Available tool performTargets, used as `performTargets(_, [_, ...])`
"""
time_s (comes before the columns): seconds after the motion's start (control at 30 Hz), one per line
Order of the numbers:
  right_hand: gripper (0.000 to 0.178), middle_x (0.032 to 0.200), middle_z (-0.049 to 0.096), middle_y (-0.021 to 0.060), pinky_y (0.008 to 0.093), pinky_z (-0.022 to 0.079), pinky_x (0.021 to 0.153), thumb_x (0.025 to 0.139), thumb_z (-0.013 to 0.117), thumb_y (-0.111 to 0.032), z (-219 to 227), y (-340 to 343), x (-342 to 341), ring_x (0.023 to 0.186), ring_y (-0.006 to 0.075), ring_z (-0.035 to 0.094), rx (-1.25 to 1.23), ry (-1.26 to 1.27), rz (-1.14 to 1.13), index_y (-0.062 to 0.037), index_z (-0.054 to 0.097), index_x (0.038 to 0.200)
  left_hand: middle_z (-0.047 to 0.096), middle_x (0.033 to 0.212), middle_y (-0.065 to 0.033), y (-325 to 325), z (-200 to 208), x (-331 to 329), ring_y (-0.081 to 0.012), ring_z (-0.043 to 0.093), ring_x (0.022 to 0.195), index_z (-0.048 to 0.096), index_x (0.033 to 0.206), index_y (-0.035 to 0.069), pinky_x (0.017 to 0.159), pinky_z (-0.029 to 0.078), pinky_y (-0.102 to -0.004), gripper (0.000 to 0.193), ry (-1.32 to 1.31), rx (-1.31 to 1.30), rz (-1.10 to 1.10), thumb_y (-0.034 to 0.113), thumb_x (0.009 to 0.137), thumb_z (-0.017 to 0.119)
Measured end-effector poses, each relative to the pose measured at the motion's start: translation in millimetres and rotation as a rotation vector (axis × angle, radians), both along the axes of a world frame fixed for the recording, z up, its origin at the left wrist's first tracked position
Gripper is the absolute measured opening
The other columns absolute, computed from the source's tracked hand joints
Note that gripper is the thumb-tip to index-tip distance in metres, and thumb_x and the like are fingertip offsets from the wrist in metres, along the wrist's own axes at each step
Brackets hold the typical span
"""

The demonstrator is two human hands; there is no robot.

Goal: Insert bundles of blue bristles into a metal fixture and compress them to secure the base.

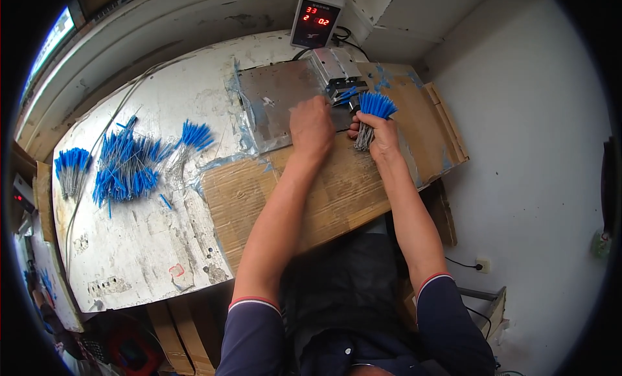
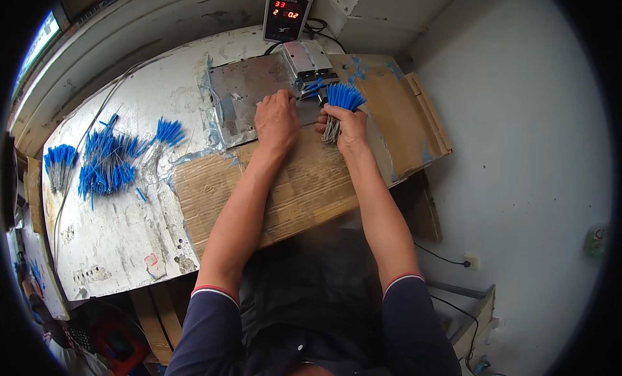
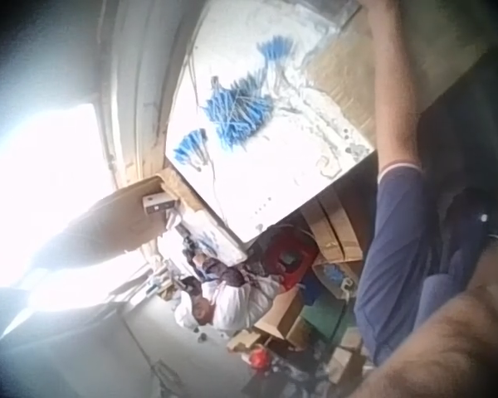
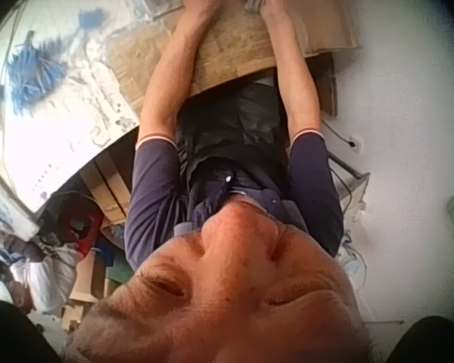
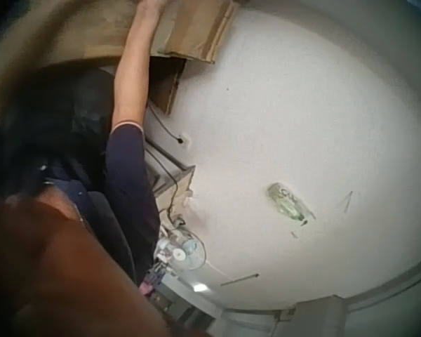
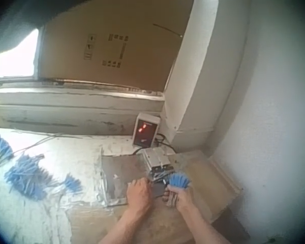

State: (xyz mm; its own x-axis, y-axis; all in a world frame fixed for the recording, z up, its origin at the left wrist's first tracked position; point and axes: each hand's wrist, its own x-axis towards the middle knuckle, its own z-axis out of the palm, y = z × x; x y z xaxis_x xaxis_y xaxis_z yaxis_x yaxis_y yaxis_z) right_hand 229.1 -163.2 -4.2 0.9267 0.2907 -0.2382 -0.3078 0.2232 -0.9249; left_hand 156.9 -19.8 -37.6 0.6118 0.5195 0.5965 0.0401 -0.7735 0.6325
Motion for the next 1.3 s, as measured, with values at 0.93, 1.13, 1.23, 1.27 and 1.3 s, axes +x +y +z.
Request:
performTargets(0.93, [0.013, 0.065, 0.062, 0.0138, 0.0354, 0.054, 0.041, 0.075, 0.069, 0.011, 13.4, 13.7, 1.8, 0.05, 0.0221, 0.063, -0.314, -0.078, 0.024, 0.0043, 0.058, 0.075, 0.067, 0.082, -0.0137, 0.9, -2.0, 1.9, -0.0337, 0.065, 0.08, 0.06, 0.097, 0.006, 0.072, 0.05, -0.047, 0.008, 0.017, -0.066, 0.126, 0.014, 0.095, 0.059])
performTargets(1.13, [0.015, 0.063, 0.06, 0.0133, 0.0347, 0.05, 0.039, 0.076, 0.067, 0.013, 14.1, 21.3, 8.6, 0.048, 0.0218, 0.061, -0.34, -0.056, 0.032, 0.0036, 0.055, 0.073, 0.067, 0.087, -0.0136, 0.7, 5.2, -1.6, -0.0341, 0.064, 0.086, 0.061, 0.098, 0.007, 0.075, 0.049, -0.0465, 0.008, -0.034, -0.084, 0.134, 0.014, 0.095, 0.06])
performTargets(1.23, [0.014, 0.063, 0.06, 0.0136, 0.0346, 0.05, 0.039, 0.076, 0.066, 0.013, 13.1, 25.0, 7.5, 0.048, 0.0218, 0.061, -0.358, -0.082, 0.023, 0.0036, 0.055, 0.074, 0.067, 0.093, -0.0124, 3.9, 3.6, -1.4, -0.0331, 0.062, 0.091, 0.061, 0.097, 0.007, 0.078, 0.048, -0.046, 0.007, -0.086, -0.059, 0.118, 0.013, 0.094, 0.061])
performTargets(1.27, [0.014, 0.063, 0.06, 0.0136, 0.0345, 0.05, 0.039, 0.076, 0.067, 0.012, 12.5, 25.5, 7.0, 0.048, 0.0218, 0.061, -0.352, -0.082, 0.014, 0.0037, 0.056, 0.074, 0.067, 0.096, -0.0117, 4.8, 1.9, 0.0, -0.0325, 0.061, 0.093, 0.061, 0.097, 0.007, 0.08, 0.047, -0.0459, 0.007, -0.138, -0.039, 0.107, 0.012, 0.093, 0.061])
performTargets(1.3, [0.014, 0.063, 0.06, 0.0135, 0.0345, 0.05, 0.039, 0.077, 0.067, 0.012, 12.3, 25.8, 6.6, 0.048, 0.0218, 0.061, -0.346, -0.082, 0.006, 0.0037, 0.056, 0.074, 0.067, 0.096, -0.0117, 5.4, 0.6, 1.7, -0.0325, 0.061, 0.093, 0.061, 0.097, 0.007, 0.08, 0.047, -0.0459, 0.007, -0.137, -0.04, 0.107, 0.012, 0.093, 0.061])
